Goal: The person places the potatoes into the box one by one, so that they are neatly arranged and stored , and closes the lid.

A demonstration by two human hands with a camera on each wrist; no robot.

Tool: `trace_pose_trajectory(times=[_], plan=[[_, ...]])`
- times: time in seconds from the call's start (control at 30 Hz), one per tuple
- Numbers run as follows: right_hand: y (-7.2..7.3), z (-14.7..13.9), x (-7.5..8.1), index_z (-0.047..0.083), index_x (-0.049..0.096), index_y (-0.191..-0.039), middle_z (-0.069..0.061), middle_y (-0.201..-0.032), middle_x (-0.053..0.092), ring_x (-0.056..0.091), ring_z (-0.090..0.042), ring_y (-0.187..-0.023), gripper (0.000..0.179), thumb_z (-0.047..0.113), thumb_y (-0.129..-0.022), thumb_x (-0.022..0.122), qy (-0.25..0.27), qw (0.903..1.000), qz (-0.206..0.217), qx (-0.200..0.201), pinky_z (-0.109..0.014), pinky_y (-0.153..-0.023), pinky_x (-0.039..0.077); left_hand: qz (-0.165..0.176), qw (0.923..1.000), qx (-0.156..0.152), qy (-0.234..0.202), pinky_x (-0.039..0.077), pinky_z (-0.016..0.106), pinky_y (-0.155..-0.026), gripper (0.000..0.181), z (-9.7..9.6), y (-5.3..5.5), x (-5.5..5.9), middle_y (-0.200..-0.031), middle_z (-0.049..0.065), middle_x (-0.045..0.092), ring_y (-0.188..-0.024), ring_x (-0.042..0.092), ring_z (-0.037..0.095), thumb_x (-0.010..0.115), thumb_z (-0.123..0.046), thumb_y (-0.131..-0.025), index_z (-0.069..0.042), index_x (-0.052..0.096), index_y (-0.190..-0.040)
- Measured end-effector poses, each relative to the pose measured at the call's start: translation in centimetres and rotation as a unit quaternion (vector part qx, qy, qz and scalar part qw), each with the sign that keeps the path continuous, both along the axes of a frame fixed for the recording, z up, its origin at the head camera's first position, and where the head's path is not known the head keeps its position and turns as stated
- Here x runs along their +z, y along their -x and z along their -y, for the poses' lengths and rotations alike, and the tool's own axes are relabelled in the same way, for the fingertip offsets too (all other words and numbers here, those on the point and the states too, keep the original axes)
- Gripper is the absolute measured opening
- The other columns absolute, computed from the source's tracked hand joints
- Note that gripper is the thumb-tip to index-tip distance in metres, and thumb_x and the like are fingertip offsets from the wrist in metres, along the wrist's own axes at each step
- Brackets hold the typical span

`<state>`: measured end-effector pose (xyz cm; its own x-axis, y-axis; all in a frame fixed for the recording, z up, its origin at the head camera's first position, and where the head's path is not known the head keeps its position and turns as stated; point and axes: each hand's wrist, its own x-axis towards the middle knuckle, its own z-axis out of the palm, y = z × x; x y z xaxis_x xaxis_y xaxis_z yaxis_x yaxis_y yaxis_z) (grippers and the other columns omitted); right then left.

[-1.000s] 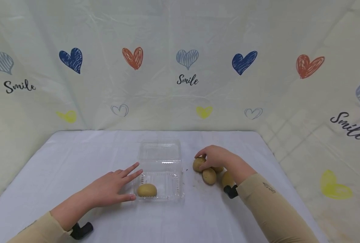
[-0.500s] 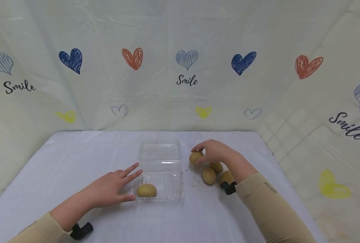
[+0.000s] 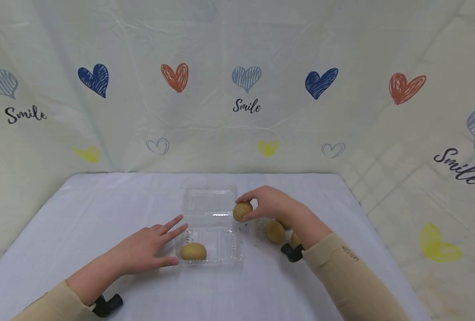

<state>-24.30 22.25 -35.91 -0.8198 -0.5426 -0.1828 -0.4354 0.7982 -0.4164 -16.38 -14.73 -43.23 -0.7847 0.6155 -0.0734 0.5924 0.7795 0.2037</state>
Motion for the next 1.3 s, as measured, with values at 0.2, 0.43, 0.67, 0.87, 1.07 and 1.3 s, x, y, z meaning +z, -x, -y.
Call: trace_pose_trajectory(times=[0.2,0.43,0.67,0.87,1.07,1.3], plan=[[-1.0,2.2,-0.2,0.035,0.069,-0.125,0.019,-0.122,0.065,0.057,-0.013,-0.12,0.046,0.038,-0.081,0.082,0.009,0.9996,-0.003,0.027,-0.04,-0.103,0.043,0.004,1.0,0.002,0.003,0.041,0.055,-0.102,0.087,0.1,0.2,-0.1,-0.166,-0.01,0.008,-0.128,0.05,0.03,0.053,-0.074,-0.087,-0.034,0.024,-0.158],[-2.0,4.9,-1.2,0.034,0.069,-0.125,0.017,-0.122,0.066,0.058,-0.013,-0.119,0.044,0.037,-0.082,0.081,-0.039,0.9965,-0.018,0.072,-0.038,-0.101,0.044,0.009,1.0,0.001,0.0,0.041,0.055,-0.102,0.086,0.1,0.2,0.0,-0.166,-0.009,0.009,-0.129,0.05,0.031,0.053,-0.073,-0.087,-0.034,0.024,-0.158],[-2.6,7.0,-2.3,0.034,0.07,-0.124,0.019,-0.115,0.067,0.062,-0.012,-0.108,0.043,0.035,-0.082,0.081,-0.083,0.9907,-0.025,0.104,-0.036,-0.094,0.048,0.007,1.0,-0.001,0.002,0.041,0.055,-0.102,0.087,0.1,0.1,0.1,-0.167,-0.006,0.011,-0.129,0.05,0.032,0.052,-0.074,-0.087,-0.033,0.024,-0.158],[-2.5,7.9,-3.2,0.031,0.07,-0.124,0.017,-0.111,0.068,0.061,-0.008,-0.1,0.043,0.036,-0.082,0.081,-0.1,0.9869,-0.039,0.12,-0.035,-0.091,0.049,0.007,1.0,-0.004,0.002,0.042,0.054,-0.101,0.087,0.1,0.1,0.1,-0.166,-0.006,0.011,-0.128,0.05,0.03,0.05,-0.076,-0.087,-0.034,0.024,-0.158],[-2.5,8.2,-3.8,0.026,0.067,-0.129,0.013,-0.117,0.068,0.062,-0.009,-0.104,0.048,0.037,-0.084,0.079,-0.103,0.9869,-0.045,0.116,-0.034,-0.093,0.049,0.013,0.9999,-0.003,0.004,0.042,0.054,-0.1,0.087,0.1,0.0,0.2,-0.167,-0.007,0.01,-0.128,0.05,0.03,0.05,-0.076,-0.087,-0.034,0.023,-0.158],[-2.8,8.0,-3.3,0.024,0.068,-0.128,0.009,-0.121,0.069,0.063,-0.013,-0.112,0.047,0.037,-0.084,0.079,-0.113,0.983,-0.079,0.121,-0.036,-0.096,0.048,0.01,0.9999,-0.002,0.008,0.043,0.053,-0.1,0.087,0.1,0.0,0.2,-0.167,-0.007,0.01,-0.127,0.051,0.03,0.051,-0.075,-0.087,-0.035,0.023,-0.158]])
